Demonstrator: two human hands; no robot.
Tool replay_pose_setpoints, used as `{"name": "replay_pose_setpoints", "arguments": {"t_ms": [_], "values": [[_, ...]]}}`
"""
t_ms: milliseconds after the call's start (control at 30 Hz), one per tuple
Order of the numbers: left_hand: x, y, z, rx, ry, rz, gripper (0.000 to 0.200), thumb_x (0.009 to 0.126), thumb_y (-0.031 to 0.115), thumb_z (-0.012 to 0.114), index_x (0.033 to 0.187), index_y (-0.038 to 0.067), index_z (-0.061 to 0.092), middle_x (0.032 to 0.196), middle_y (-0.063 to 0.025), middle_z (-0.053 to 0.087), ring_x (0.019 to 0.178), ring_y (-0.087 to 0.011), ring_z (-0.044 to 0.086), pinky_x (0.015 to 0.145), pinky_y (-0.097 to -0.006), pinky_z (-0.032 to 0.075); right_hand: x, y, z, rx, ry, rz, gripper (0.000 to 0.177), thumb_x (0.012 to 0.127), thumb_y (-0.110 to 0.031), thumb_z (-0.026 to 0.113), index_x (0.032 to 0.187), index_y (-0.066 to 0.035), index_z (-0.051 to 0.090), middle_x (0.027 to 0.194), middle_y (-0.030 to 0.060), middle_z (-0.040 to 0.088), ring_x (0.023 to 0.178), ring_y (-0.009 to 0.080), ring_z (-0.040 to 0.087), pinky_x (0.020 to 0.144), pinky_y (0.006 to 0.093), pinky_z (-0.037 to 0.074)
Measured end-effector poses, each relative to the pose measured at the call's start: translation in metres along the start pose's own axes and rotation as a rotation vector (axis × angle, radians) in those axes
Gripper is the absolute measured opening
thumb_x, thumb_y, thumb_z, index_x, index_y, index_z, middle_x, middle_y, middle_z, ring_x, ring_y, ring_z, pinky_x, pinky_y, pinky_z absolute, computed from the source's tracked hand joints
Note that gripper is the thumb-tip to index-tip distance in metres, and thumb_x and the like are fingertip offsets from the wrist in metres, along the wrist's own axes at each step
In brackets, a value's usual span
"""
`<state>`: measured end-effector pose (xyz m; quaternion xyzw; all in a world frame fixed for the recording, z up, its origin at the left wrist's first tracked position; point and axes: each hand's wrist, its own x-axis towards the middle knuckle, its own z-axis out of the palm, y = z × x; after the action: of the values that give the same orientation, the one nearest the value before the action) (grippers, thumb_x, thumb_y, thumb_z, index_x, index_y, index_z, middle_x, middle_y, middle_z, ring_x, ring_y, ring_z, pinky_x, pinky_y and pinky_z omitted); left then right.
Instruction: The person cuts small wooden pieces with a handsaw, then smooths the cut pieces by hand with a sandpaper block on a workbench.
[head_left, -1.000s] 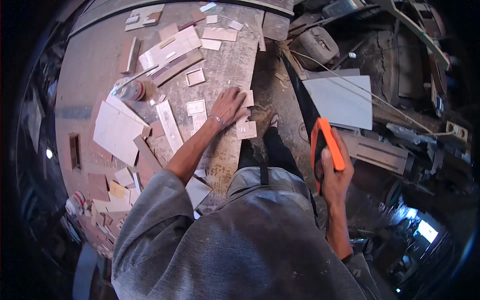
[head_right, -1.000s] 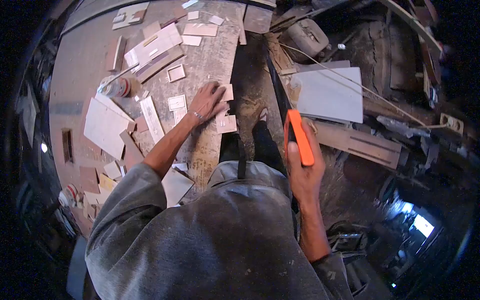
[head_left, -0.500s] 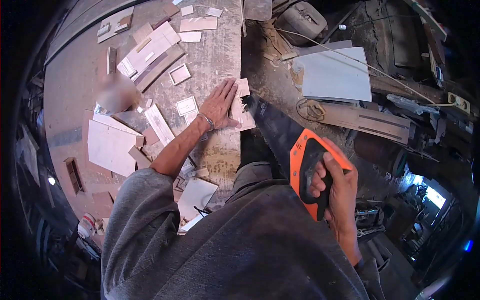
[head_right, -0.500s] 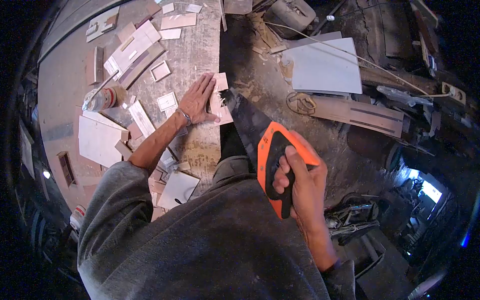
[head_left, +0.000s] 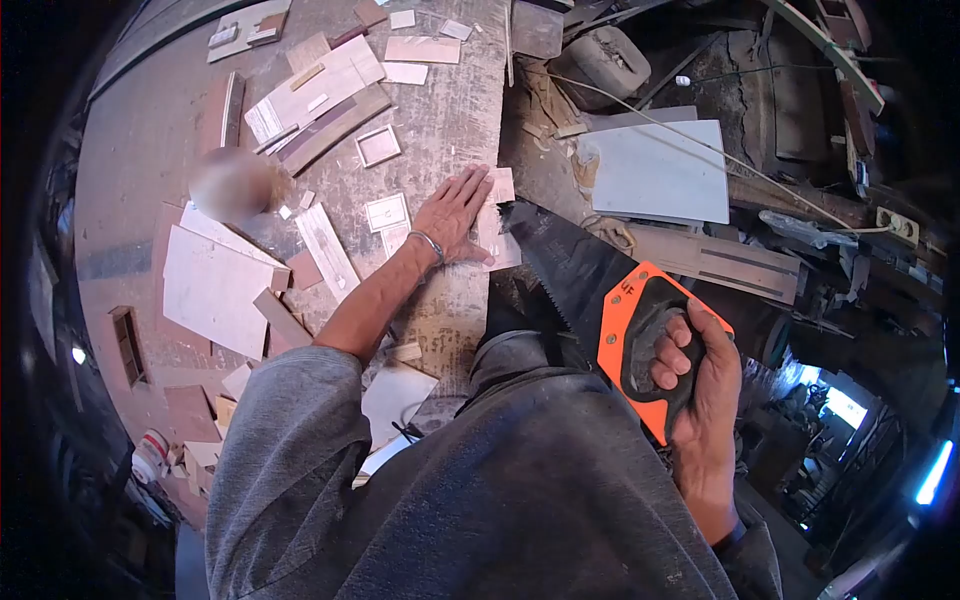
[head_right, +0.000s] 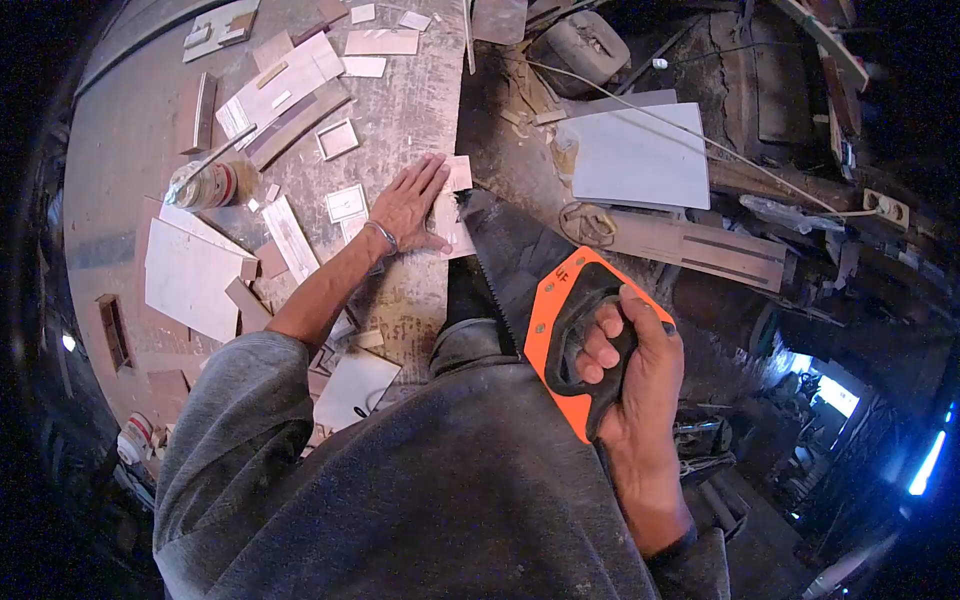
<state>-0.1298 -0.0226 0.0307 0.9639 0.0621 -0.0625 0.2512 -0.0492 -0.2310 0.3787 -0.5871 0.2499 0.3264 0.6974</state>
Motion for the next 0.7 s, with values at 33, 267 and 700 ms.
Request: {"name": "replay_pose_setpoints", "arguments": {"t_ms": [33,267,700], "values": [[0.000,-0.002,0.002,0.001,0.007,0.008,0.144,0.054,0.080,0.077,0.159,-0.001,0.021,0.168,-0.0170,0.019,0.156,-0.0318,0.016,0.127,-0.0455,0.017,0.004,0.005,0.004,-0.074,0.035,-0.006,0.019,0.102,-0.015,0.057,0.088,-0.003,0.052,0.071,0.0029,0.052,0.051,0.0099,0.047,0.041,0.0259,0.042],[-0.004,0.004,-0.002,-0.002,-0.031,-0.019,0.140,0.057,0.076,0.079,0.160,0.001,0.021,0.168,-0.0162,0.018,0.157,-0.0310,0.015,0.127,-0.0453,0.015,0.016,0.031,0.028,-0.367,0.108,-0.019,0.016,0.100,-0.013,0.059,0.108,0.001,0.057,0.069,0.0010,0.050,0.049,0.0093,0.047,0.040,0.0259,0.039],[0.002,0.019,-0.011,0.028,-0.122,-0.114,0.134,0.064,0.067,0.082,0.161,0.002,0.016,0.170,-0.0164,0.012,0.158,-0.0298,0.009,0.127,-0.0485,0.009,0.051,0.051,0.029,-0.403,0.040,-0.018,0.028,0.101,-0.014,0.061,0.123,0.002,0.057,0.068,0.0006,0.048,0.048,0.0099,0.045,0.041,0.0281,0.037]]}}
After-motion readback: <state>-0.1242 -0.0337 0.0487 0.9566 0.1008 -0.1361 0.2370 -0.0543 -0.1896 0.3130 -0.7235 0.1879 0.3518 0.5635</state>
